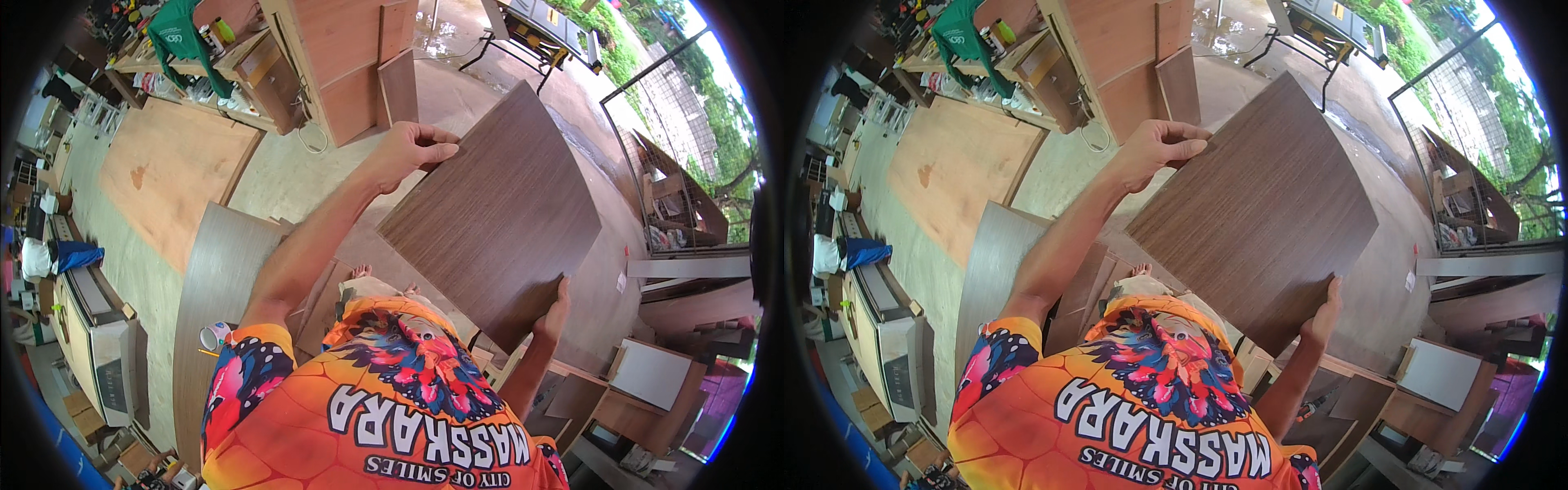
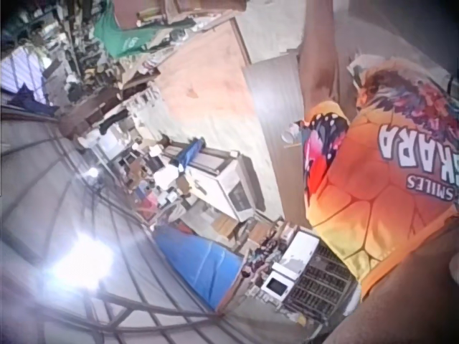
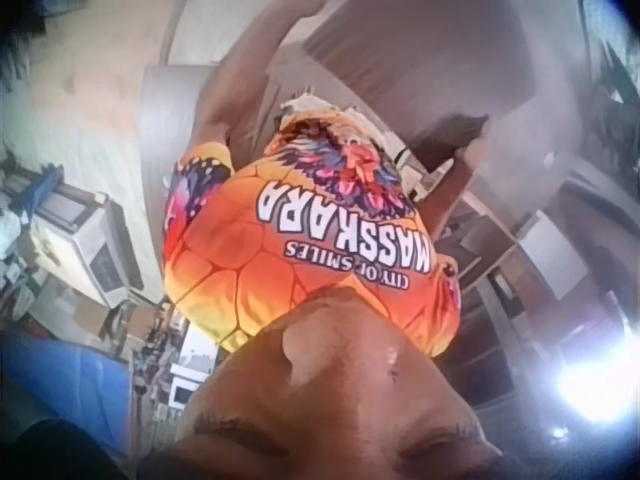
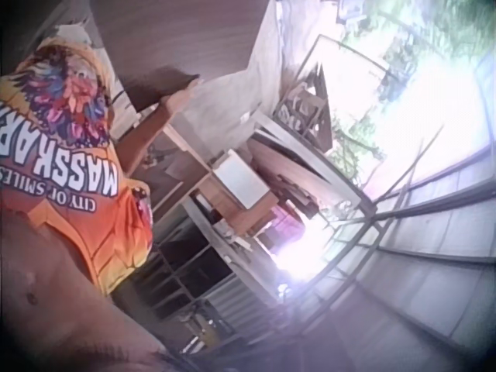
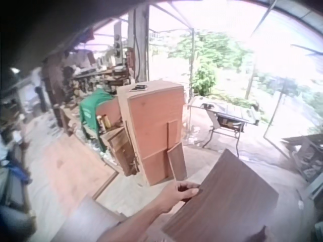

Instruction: The person picks up wood panels, carries one to a table saw, makes several cuts by pushing the wood through the blade, and then marks other wood panels using a pencil.

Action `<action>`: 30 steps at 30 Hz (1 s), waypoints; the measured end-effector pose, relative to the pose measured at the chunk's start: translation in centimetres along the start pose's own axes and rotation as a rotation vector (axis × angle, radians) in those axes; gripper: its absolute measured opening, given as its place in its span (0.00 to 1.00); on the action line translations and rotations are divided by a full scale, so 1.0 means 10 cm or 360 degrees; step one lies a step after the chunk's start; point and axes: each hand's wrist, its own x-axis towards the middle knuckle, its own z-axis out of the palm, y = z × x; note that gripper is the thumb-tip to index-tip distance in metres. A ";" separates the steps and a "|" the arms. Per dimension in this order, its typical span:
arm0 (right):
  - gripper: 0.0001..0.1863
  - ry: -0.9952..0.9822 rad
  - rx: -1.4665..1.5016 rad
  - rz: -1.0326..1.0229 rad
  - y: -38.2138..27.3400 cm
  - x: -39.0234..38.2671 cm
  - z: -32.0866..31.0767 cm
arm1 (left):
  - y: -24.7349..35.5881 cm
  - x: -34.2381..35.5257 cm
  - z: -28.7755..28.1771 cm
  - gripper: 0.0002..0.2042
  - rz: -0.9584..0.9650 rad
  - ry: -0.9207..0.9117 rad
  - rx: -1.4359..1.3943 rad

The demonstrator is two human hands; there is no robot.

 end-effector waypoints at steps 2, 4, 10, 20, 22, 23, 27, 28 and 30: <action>0.28 0.0104 -0.0038 -0.0067 -0.12 0.02 0.01 | 0.06 0.00 0.03 0.20 -0.0017 0.0003 -0.0023; 0.30 0.0061 -0.0014 -0.0106 -0.23 0.02 -0.01 | 0.11 -0.01 0.07 0.21 0.0040 -0.0057 -0.0055; 0.27 -0.0143 0.0235 -0.0194 -0.47 -0.02 0.00 | 0.23 -0.02 0.10 0.20 0.0110 -0.0006 0.0031; 0.23 -0.0225 0.0178 -0.0453 -1.03 -0.07 0.15 | -0.37 0.39 -0.24 0.19 -0.0050 0.0049 -0.0299; 0.25 -0.0308 0.0016 -0.0516 -1.13 -0.05 0.20 | -0.55 0.44 -0.34 0.19 -0.0145 0.0090 -0.0277; 0.26 -0.0276 -0.0048 -0.0530 -1.16 -0.05 0.22 | -0.64 0.45 -0.39 0.19 -0.0144 0.0029 -0.0297; 0.28 -0.0224 -0.0262 -0.0574 -1.27 0.07 0.22 | -0.86 0.52 -0.47 0.19 -0.0236 0.0047 -0.0368; 0.29 -0.0214 -0.0312 -0.0577 -1.30 0.12 0.21 | -0.90 0.53 -0.47 0.19 -0.0186 -0.0075 -0.0445; 0.29 -0.0207 -0.0396 -0.0670 -1.35 0.25 0.19 | -0.97 0.60 -0.43 0.19 -0.0230 -0.0022 -0.0396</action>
